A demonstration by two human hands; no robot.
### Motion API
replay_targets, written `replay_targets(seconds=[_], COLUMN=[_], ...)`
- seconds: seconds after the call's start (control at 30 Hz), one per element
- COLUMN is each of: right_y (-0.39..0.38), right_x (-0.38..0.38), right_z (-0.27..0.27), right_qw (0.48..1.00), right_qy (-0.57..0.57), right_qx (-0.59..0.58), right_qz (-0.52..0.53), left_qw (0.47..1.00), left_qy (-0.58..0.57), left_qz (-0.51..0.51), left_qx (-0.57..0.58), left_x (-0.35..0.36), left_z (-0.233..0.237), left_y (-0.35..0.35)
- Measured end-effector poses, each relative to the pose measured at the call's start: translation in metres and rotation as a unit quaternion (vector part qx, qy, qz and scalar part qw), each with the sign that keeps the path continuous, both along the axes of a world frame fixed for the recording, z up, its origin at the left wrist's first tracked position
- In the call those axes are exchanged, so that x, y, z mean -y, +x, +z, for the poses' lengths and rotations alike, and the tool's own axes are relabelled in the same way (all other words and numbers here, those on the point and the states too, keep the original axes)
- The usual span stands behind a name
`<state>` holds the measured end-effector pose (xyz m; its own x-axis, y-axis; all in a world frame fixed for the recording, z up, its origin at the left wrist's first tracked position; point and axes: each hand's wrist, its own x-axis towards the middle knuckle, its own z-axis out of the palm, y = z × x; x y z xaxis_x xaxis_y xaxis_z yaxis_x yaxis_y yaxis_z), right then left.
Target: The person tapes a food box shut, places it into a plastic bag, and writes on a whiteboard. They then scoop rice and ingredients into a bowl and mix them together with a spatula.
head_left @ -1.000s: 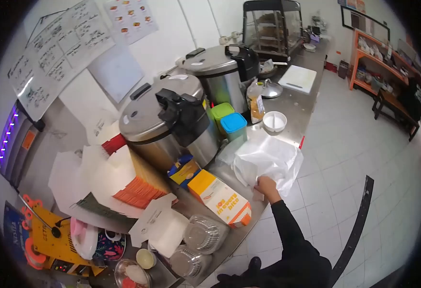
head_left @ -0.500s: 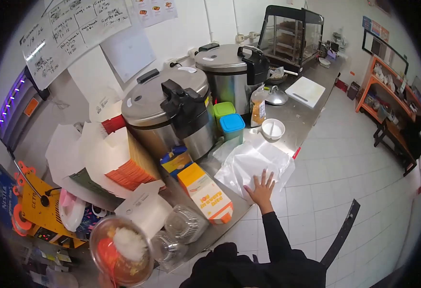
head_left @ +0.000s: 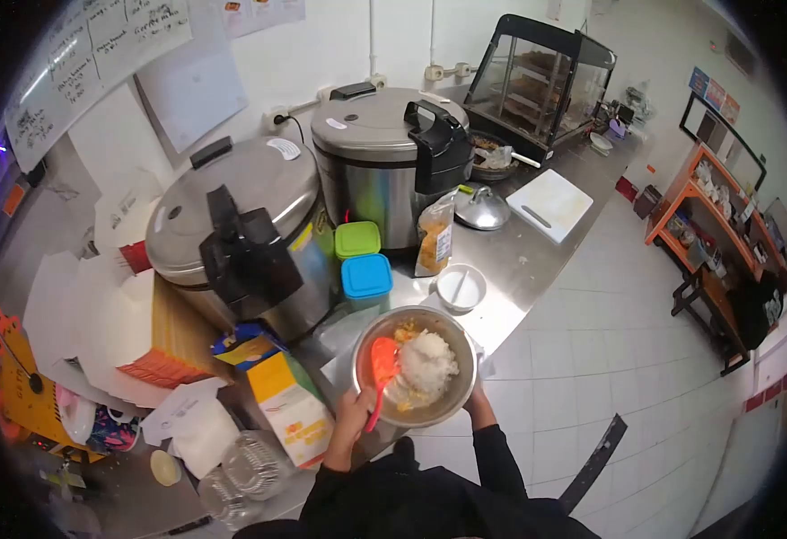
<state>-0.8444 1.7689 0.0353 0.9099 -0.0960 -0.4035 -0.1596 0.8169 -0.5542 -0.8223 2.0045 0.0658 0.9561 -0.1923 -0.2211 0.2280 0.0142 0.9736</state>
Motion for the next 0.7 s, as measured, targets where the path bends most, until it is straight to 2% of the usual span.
replay_targets(seconds=[0.03, 0.07, 0.1, 0.13, 0.17, 0.23, 0.27, 0.3, 0.33, 0.37, 0.4, 0.47, 0.5, 0.53, 0.57, 0.6, 0.63, 0.67, 0.7], right_y=[0.004, 0.005, 0.006, 0.011, 0.015, 0.022, 0.028, 0.032, 0.034, 0.036, 0.038, 0.044, 0.048, 0.051, 0.055, 0.064, 0.07, 0.082, 0.094], right_x=[0.012, 0.022, 0.031, 0.054, 0.058, 0.08, 0.092, 0.105, 0.115, 0.123, 0.135, 0.171, 0.193, 0.212, 0.24, 0.241, 0.281, 0.299, 0.317], right_z=[0.018, 0.027, 0.027, -0.009, 0.009, 0.018, 0.007, -0.011, -0.023, -0.022, -0.02, -0.011, -0.007, -0.01, -0.033, 0.032, -0.015, 0.014, 0.024], right_qw=[1.0, 0.998, 0.992, 0.974, 0.938, 0.922, 0.922, 0.919, 0.912, 0.912, 0.918, 0.92, 0.919, 0.921, 0.91, 0.92, 0.903, 0.916, 0.907], right_qy=[-0.002, -0.053, -0.102, -0.215, -0.326, -0.358, -0.356, -0.383, -0.407, -0.406, -0.393, -0.386, -0.386, -0.381, -0.406, -0.374, -0.415, -0.388, -0.407], right_qx=[-0.007, -0.04, -0.075, -0.059, -0.082, -0.104, -0.104, -0.062, -0.018, -0.015, -0.023, -0.022, -0.03, -0.038, -0.061, -0.108, -0.106, -0.041, 0.008], right_qz=[0.006, -0.013, -0.029, 0.04, 0.084, 0.102, 0.113, 0.076, 0.04, 0.053, 0.047, 0.065, 0.07, 0.074, 0.048, 0.043, 0.031, 0.087, 0.109], left_qw=[1.0, 0.999, 0.995, 0.981, 0.979, 0.991, 0.983, 0.982, 0.989, 0.99, 0.99, 0.958, 0.957, 0.896, 0.808, 0.768, 0.759, 0.735, 0.71], left_qy=[0.008, 0.008, 0.095, 0.183, 0.189, 0.136, 0.158, 0.159, 0.143, 0.127, 0.125, 0.252, 0.254, 0.411, 0.56, 0.617, 0.63, 0.649, 0.667], left_qz=[0.002, 0.009, -0.01, -0.032, -0.024, 0.01, -0.034, -0.024, 0.013, 0.052, 0.068, 0.06, 0.084, 0.083, 0.074, 0.085, 0.096, 0.135, 0.176], left_qx=[-0.023, -0.032, -0.04, -0.053, -0.07, -0.012, -0.093, -0.1, -0.043, 0.018, 0.016, 0.12, 0.112, 0.145, 0.168, 0.149, 0.135, 0.14, 0.144], left_x=[0.017, 0.031, 0.043, 0.051, 0.06, 0.081, 0.084, 0.09, 0.097, 0.106, 0.11, 0.122, 0.137, 0.148, 0.156, 0.174, 0.186, 0.196, 0.205], left_z=[-0.026, -0.044, -0.058, -0.069, -0.074, -0.083, -0.089, -0.095, -0.099, -0.098, -0.096, -0.078, -0.078, -0.076, -0.072, -0.075, -0.077, -0.08, -0.084], left_y=[0.012, 0.023, 0.034, 0.036, 0.034, 0.039, 0.044, 0.046, 0.046, 0.049, 0.057, 0.067, 0.068, 0.067, 0.066, 0.066, 0.07, 0.074, 0.078])
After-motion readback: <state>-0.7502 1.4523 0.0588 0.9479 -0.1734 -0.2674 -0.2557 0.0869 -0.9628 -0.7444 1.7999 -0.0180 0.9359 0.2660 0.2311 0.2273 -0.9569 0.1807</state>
